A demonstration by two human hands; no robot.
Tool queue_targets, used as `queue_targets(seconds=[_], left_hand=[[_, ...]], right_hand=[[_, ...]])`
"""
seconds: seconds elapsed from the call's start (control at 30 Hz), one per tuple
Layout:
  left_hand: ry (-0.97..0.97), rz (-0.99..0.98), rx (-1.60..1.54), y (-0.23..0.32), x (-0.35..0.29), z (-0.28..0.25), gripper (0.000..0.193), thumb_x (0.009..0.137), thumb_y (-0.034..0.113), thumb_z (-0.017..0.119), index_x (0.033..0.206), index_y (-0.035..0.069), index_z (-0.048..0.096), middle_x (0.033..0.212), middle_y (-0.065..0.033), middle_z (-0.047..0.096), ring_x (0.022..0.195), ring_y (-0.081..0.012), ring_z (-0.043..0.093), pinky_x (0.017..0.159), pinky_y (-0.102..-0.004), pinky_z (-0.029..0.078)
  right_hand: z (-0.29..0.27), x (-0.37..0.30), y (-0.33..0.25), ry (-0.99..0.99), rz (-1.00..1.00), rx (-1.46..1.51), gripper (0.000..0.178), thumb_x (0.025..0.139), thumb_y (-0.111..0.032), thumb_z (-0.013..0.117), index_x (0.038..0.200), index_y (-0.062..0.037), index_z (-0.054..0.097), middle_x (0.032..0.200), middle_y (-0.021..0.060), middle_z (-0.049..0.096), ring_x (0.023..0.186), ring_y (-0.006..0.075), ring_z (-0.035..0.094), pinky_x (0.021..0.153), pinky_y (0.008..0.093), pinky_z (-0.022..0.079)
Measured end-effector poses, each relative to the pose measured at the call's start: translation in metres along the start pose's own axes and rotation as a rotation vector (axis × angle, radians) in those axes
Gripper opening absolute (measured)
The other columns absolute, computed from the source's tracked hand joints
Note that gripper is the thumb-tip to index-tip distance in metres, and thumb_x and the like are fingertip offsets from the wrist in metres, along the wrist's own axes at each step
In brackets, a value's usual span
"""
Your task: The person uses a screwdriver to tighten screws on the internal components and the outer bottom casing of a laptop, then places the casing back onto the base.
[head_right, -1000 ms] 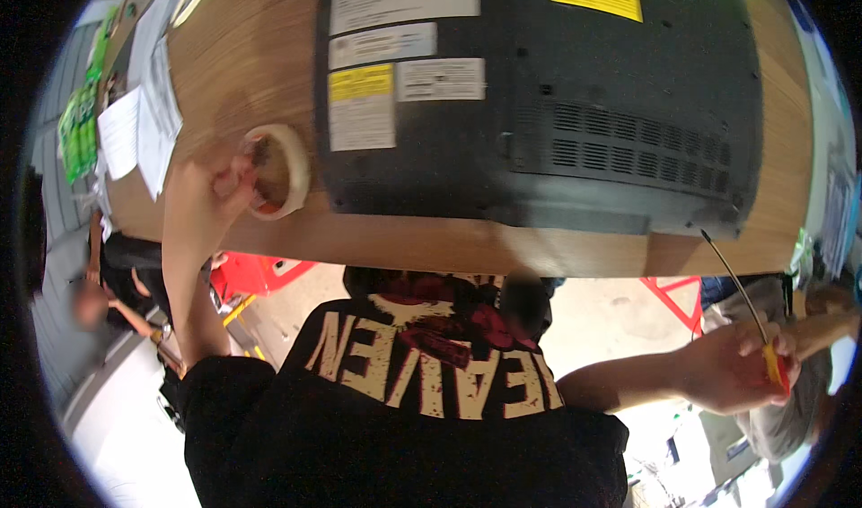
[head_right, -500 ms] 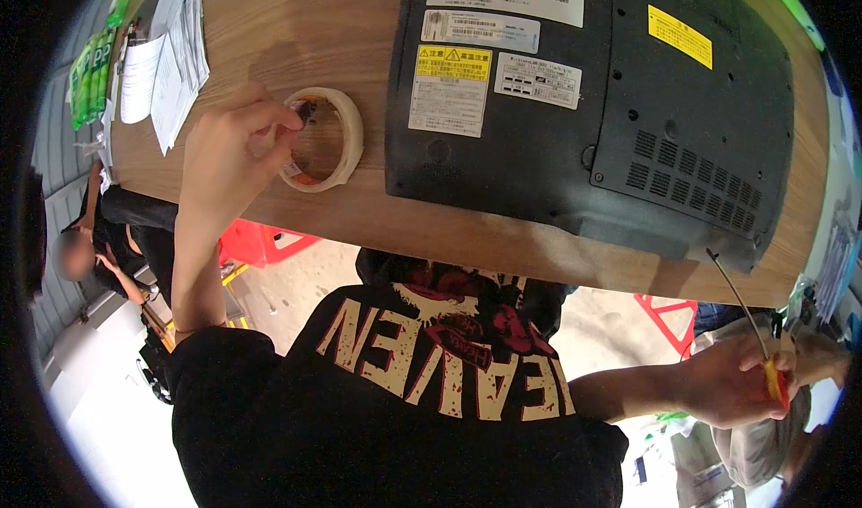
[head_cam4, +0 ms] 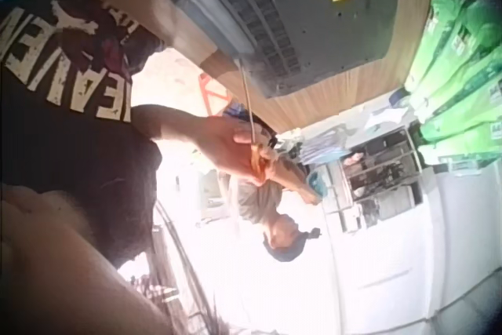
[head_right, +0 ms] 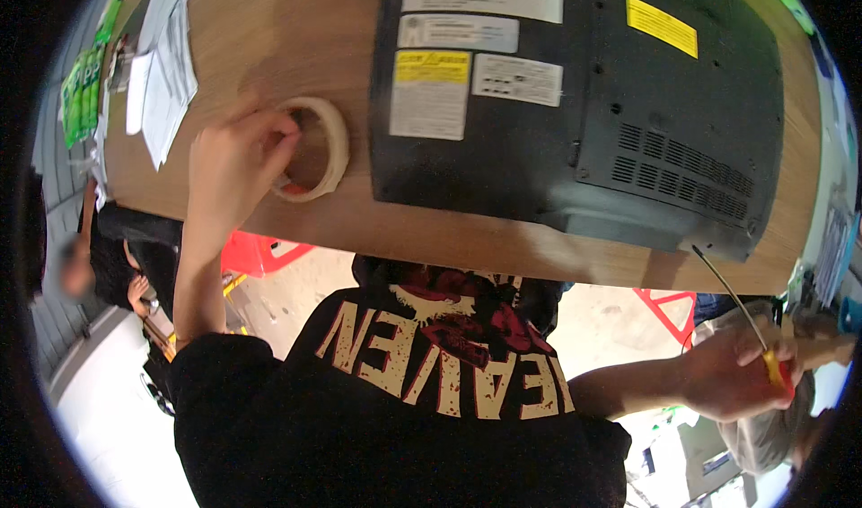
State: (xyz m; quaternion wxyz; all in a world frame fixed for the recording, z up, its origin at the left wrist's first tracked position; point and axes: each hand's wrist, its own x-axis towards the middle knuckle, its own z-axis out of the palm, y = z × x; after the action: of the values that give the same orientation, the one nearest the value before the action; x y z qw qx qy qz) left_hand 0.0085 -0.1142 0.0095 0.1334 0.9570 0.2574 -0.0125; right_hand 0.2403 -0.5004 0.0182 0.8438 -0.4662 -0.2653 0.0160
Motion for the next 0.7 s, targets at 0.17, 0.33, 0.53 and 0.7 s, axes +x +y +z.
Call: queue_targets(seconds=[0.17,0.33,0.53,0.7], left_hand=[[0.065,0.08,-0.243,0.025,0.012,-0.015,0.011,0.068,-0.002,0.065,0.075,0.004,0.058,0.074,-0.0046,0.052,0.058,-0.0153,0.052,0.052,-0.0261,0.039],[0.072,0.131,-0.507,0.028,0.031,-0.012,0.015,0.07,-0.008,0.058,0.08,0.002,0.054,0.082,-0.0057,0.052,0.064,-0.0114,0.045,0.056,-0.0209,0.036],[0.117,-0.014,-0.801,0.008,0.039,-0.003,0.017,0.072,-0.009,0.062,0.081,0.0,0.051,0.08,-0.013,0.056,0.073,-0.0164,0.054,0.067,-0.0235,0.042],[0.084,-0.032,-0.836,0.001,0.054,-0.005,0.019,0.072,-0.008,0.064,0.081,0.0,0.049,0.081,-0.012,0.054,0.074,-0.0155,0.052,0.069,-0.0233,0.041]], right_hand=[[0.016,0.024,0.028,0.028,0.049,-0.054,0.04,0.096,-0.038,0.039,0.106,-0.0009,0.05,0.096,0.0161,0.054,0.059,0.0104,0.042,0.056,0.0233,0.039],[0.04,0.05,0.057,-0.035,0.117,-0.184,0.042,0.095,-0.043,0.034,0.108,-0.004,0.044,0.094,0.0238,0.059,0.06,0.0229,0.064,0.049,0.0257,0.053],[0.077,0.064,0.078,-0.135,0.119,-0.29,0.037,0.095,-0.039,0.039,0.107,-0.0053,0.048,0.096,0.0231,0.058,0.064,0.0266,0.065,0.055,0.0309,0.057],[0.077,0.074,0.084,-0.337,0.133,-0.214,0.036,0.095,-0.037,0.038,0.107,-0.0046,0.048,0.1,0.024,0.057,0.066,0.0271,0.065,0.058,0.0317,0.057]])
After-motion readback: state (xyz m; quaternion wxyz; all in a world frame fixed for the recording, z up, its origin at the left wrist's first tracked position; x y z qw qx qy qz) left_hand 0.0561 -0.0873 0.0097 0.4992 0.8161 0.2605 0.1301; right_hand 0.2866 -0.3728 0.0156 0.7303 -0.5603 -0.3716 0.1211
